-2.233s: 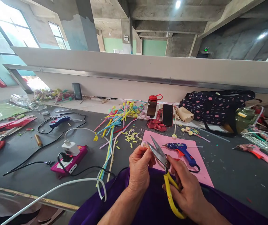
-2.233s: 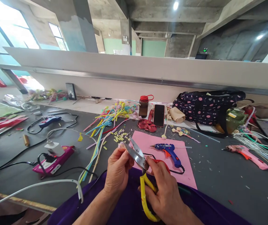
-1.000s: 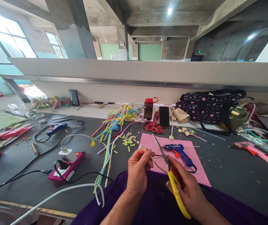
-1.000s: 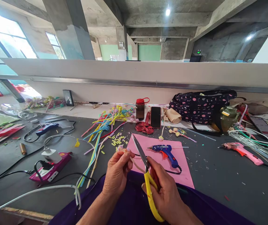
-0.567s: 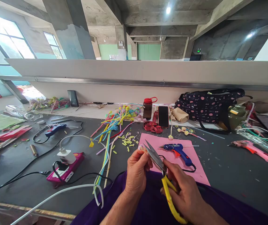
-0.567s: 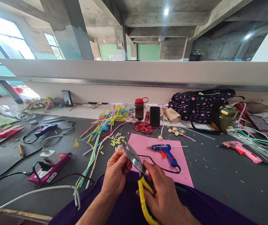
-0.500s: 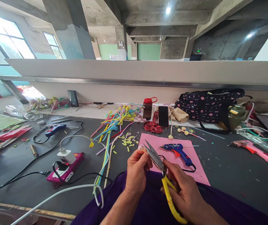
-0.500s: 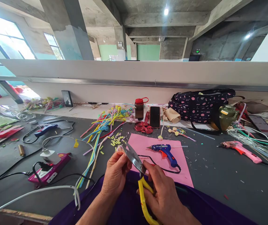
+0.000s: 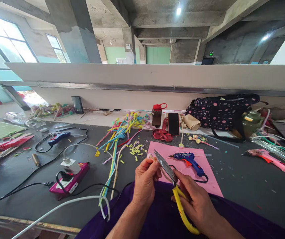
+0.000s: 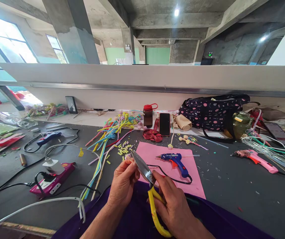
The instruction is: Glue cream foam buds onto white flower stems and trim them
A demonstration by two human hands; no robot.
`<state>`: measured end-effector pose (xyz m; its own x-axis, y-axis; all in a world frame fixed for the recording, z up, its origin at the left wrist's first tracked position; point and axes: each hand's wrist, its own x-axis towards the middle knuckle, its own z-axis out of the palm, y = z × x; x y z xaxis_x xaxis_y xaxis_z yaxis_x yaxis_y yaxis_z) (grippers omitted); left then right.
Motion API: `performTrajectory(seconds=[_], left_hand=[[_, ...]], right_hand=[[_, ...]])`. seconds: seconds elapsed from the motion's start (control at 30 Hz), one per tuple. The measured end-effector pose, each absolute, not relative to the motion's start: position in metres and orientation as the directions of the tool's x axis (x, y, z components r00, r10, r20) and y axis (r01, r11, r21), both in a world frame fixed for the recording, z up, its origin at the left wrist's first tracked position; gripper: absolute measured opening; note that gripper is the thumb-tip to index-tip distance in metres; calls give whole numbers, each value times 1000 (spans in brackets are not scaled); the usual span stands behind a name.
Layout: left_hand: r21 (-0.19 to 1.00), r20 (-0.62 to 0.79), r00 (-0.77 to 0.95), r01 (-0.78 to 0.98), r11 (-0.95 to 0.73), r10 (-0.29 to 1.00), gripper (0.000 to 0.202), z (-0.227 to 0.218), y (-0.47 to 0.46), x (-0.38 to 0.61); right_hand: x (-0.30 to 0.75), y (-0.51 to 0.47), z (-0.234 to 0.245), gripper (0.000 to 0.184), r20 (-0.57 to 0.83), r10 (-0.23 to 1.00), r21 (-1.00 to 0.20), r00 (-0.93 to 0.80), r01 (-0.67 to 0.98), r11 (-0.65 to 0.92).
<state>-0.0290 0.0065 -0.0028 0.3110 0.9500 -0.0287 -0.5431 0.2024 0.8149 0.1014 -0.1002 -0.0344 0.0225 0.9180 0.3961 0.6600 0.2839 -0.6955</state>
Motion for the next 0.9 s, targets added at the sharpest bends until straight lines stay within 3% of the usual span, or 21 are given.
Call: performTrajectory(seconds=[0.33, 0.57, 0.9], left_hand=[[784, -90, 413, -531, 320, 906, 25, -1, 8, -29], [787, -54, 386, -552, 277, 921, 24, -7, 9, -29], [805, -60, 363, -533, 260, 930, 26, -6, 9, -28]], right_hand=[[102, -103, -24, 59, 313, 942, -750, 121, 640, 167], [99, -101, -27, 57, 426, 904, -631, 42, 730, 264], [100, -101, -38, 55, 411, 911, -640, 26, 720, 268]])
